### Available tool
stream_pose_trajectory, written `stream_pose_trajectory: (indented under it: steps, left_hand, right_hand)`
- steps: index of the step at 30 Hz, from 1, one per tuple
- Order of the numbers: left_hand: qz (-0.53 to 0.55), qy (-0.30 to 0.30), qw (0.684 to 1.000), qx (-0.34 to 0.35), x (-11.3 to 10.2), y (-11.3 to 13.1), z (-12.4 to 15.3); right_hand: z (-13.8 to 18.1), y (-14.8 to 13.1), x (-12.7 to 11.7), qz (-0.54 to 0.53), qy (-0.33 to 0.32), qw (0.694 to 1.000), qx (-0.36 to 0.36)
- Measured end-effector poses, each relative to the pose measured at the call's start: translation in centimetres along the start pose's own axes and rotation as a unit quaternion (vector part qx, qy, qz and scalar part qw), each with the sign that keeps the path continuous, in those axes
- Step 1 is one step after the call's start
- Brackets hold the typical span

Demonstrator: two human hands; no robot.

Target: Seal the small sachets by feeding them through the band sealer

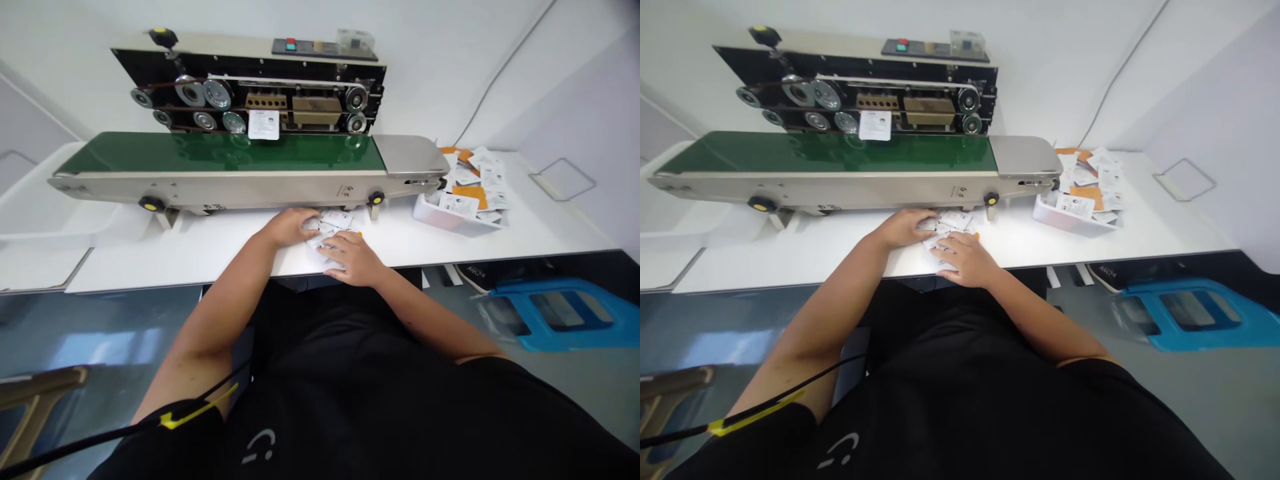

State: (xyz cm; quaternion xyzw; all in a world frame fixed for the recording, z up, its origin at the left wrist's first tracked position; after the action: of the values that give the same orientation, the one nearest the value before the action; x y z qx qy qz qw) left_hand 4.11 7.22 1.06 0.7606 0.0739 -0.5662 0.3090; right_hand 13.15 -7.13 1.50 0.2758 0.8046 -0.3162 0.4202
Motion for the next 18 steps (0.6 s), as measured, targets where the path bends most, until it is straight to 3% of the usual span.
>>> stream_pose_trajectory:
  steps: [3, 6, 10, 14, 18]
  left_hand:
    - [-0.025, 0.060, 0.996, 0.061, -1.3, 1.3, 0.3]
    - [-0.058, 0.180, 0.975, 0.112, -3.6, 2.6, 1.2]
    - [-0.097, 0.311, 0.940, 0.100, -6.2, 3.0, 2.9]
    - [-0.094, 0.339, 0.934, 0.064, -6.9, 2.4, 3.5]
    - [-0.085, 0.322, 0.942, 0.051, -6.5, 2.2, 3.2]
  right_hand:
    - [-0.2, -0.1, 1.0, 0.007, -0.037, 0.999, -0.006]
    - [-0.3, 0.4, 1.1, 0.007, -0.036, 0.999, 0.013]
    - [-0.3, 0.7, 1.3, 0.014, -0.046, 0.998, 0.032]
    - [-0.2, 1.0, 0.5, 0.003, -0.015, 0.999, 0.049]
    - [-0.3, 1.8, -2.7, -0.059, 0.130, 0.986, 0.083]
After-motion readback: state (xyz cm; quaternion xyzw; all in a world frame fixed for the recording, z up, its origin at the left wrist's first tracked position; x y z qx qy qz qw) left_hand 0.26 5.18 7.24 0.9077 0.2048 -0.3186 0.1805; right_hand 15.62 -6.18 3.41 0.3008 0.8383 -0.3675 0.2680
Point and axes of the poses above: each hand's wrist, its own z-axis away from the middle knuckle, its own x-axis out of the palm, y = z × x, the point moved 10 cm from there along -z, towards the middle knuckle, and after that the axes turned 3 degrees about -z, right-handed, at the moved point
